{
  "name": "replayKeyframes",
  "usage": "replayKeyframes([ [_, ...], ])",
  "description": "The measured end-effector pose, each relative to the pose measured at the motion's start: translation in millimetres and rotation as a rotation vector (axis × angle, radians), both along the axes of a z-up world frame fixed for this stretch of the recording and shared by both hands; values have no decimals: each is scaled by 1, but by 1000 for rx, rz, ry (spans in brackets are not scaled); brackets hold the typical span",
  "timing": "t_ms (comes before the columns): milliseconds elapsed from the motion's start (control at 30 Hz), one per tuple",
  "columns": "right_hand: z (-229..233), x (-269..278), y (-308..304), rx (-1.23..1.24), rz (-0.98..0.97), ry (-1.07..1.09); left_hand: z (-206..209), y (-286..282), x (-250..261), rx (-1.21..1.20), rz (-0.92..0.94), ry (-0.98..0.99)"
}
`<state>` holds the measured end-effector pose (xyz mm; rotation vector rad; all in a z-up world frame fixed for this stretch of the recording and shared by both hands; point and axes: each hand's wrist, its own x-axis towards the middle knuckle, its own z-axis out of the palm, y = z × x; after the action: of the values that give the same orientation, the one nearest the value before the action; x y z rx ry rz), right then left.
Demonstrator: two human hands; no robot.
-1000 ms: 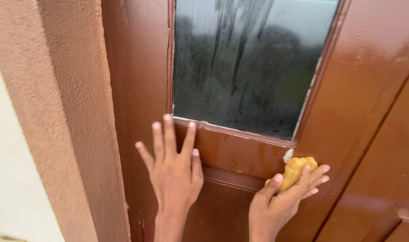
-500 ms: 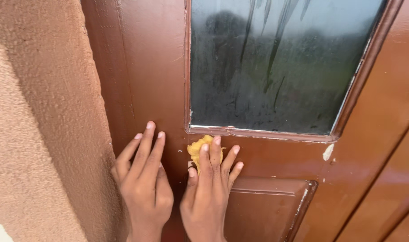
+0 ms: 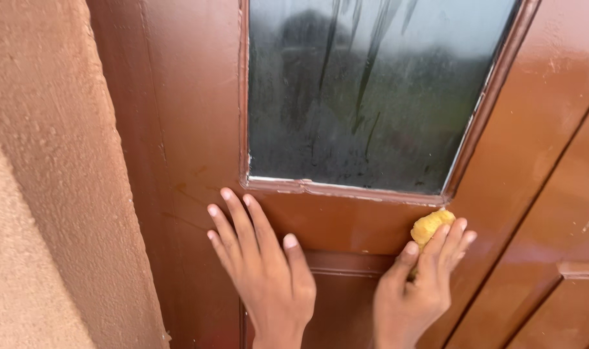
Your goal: The person wipes a brown double door with glass panels using a yellow sponge. They clean the upper frame, the glass panes, and the lower panels, moving systematically across the surface.
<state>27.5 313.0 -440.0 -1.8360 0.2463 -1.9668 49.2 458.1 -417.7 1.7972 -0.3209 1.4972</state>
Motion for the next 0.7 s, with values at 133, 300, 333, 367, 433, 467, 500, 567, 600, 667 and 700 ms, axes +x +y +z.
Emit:
replayKeyframes([
  [133,3,14,52,81,62,-40,-8,38,-1,114,87,56],
  [300,8,30,128,52,165,10,-18,97,2,204,107,36],
  [333,8,34,146,9,211,34,-19,108,3,194,92,26],
  [367,8,37,164,-37,256,57,-20,117,5,182,77,14],
  [433,9,38,180,-87,331,94,-21,126,7,152,43,9],
  [467,10,39,185,-92,359,107,-22,127,6,134,24,14],
  [500,11,40,187,-99,384,118,-22,126,7,114,1,15],
  [567,11,35,172,-211,275,138,-21,122,7,80,-29,12],
  [600,11,32,160,-267,218,149,-21,118,6,62,-47,11],
  [667,10,29,138,-254,175,80,-20,102,4,22,-37,30],
  [700,8,26,125,-245,150,48,-20,93,2,4,-36,43],
])
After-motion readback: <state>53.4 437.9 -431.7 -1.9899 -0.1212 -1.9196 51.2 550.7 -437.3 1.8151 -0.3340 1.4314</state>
